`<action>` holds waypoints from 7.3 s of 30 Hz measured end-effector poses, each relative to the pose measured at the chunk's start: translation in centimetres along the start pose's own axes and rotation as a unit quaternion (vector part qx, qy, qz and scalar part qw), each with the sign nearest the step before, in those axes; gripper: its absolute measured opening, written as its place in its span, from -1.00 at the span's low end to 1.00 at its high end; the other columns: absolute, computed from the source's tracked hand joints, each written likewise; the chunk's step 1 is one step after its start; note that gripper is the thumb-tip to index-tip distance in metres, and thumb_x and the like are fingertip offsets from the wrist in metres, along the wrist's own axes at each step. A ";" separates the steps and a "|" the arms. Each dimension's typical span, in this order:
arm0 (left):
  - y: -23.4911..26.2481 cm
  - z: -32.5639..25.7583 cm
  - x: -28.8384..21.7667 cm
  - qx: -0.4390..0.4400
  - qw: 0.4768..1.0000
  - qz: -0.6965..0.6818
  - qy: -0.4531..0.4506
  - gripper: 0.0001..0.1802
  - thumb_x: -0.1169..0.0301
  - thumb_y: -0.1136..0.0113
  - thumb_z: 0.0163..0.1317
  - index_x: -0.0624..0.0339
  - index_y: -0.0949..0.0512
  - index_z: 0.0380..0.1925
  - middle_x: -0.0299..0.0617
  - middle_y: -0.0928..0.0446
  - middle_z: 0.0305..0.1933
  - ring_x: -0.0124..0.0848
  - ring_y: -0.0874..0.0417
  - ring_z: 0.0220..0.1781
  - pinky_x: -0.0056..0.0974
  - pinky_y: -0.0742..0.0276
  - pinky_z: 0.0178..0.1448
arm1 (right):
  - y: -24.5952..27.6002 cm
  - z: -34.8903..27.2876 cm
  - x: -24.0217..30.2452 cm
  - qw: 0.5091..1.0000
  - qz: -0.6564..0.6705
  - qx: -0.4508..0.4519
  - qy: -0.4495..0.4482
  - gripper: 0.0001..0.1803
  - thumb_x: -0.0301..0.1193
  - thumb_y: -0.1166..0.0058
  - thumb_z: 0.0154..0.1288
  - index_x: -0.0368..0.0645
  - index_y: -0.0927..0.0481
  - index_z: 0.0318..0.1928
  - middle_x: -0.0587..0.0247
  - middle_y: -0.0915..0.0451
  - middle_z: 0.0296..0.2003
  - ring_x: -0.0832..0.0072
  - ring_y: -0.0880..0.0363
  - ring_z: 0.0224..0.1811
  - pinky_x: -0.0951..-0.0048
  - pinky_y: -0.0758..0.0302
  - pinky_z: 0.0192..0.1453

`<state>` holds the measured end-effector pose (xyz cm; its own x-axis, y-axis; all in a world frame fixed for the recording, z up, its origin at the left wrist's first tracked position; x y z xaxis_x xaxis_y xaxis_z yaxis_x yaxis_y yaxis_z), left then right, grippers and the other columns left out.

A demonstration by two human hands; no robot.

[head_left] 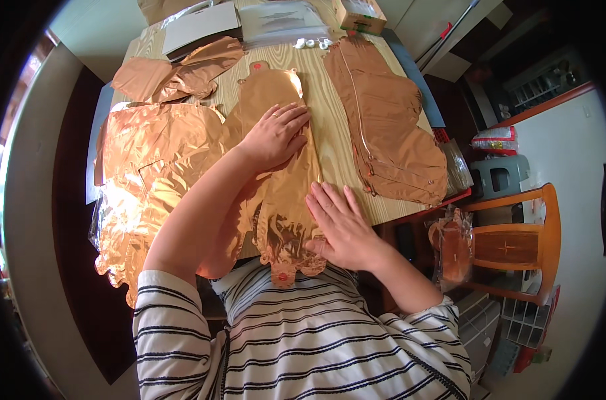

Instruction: Folding rose gold foil balloons and preparing them to be packaged with a card backing.

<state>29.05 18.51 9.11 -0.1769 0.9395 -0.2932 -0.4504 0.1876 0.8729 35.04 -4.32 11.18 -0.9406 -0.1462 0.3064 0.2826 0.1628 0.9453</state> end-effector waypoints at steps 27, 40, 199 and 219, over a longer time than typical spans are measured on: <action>0.4 3.8 2.9 -0.028 0.998 0.052 0.036 -0.45 0.16 -0.21 0.25 0.18 -0.57 0.20 -0.10 -0.57 0.27 -0.07 -0.51 0.34 -0.03 -0.43 0.36 | 0.1 5.4 -3.6 0.992 -0.050 -0.108 -0.030 -0.06 0.13 0.07 0.50 -0.35 -0.08 0.57 -0.13 0.02 0.61 0.03 0.16 0.69 -0.15 0.28 0.68; 14.6 -17.2 -10.4 -0.185 0.976 -0.011 0.119 -0.78 0.56 -0.29 0.03 0.31 -0.56 -0.27 -0.15 -0.53 -0.38 -0.20 -0.54 -0.47 -0.12 -0.53 -0.24 | 0.0 5.5 -3.6 0.994 -0.056 -0.087 -0.022 -0.03 0.22 0.24 0.54 -0.33 0.00 0.59 -0.16 0.05 0.61 -0.03 0.15 0.68 -0.21 0.25 0.66; 16.0 5.2 34.0 -0.041 0.965 0.085 0.243 -0.77 0.29 -0.20 0.37 0.16 -0.71 -0.13 0.06 -0.72 -0.19 0.04 -0.74 -0.17 -0.02 -0.66 -0.01 | 2.6 9.5 -3.7 0.985 -0.016 -0.167 0.032 -0.28 -0.05 -0.15 0.39 -0.31 -0.44 0.37 -0.11 -0.30 0.45 -0.14 -0.21 0.48 -0.25 -0.10 0.52; 16.6 2.8 -3.7 -0.240 0.935 0.218 -0.145 -0.71 0.39 -0.26 0.08 0.20 -0.68 -0.17 -0.19 -0.70 -0.13 -0.25 -0.74 -0.11 -0.13 -0.60 -0.07 | 10.4 13.8 -0.2 0.636 0.705 -0.312 -0.007 -0.45 -0.21 -0.09 0.56 -0.32 -0.36 0.34 0.14 -0.49 0.15 0.42 -0.51 0.20 0.31 -0.42 0.30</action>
<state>24.72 18.92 25.80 -0.2231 0.9476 0.2288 -0.7441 -0.3172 0.5880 35.56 10.84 19.41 0.3315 -0.2756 0.9023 0.8632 -0.2975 -0.4079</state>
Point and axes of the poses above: each hand's wrist, its own z-axis towards the middle knuckle, its own y-axis out of the back of the hand, x = y × z, the point moved 5 cm from there along z, towards the middle knuckle
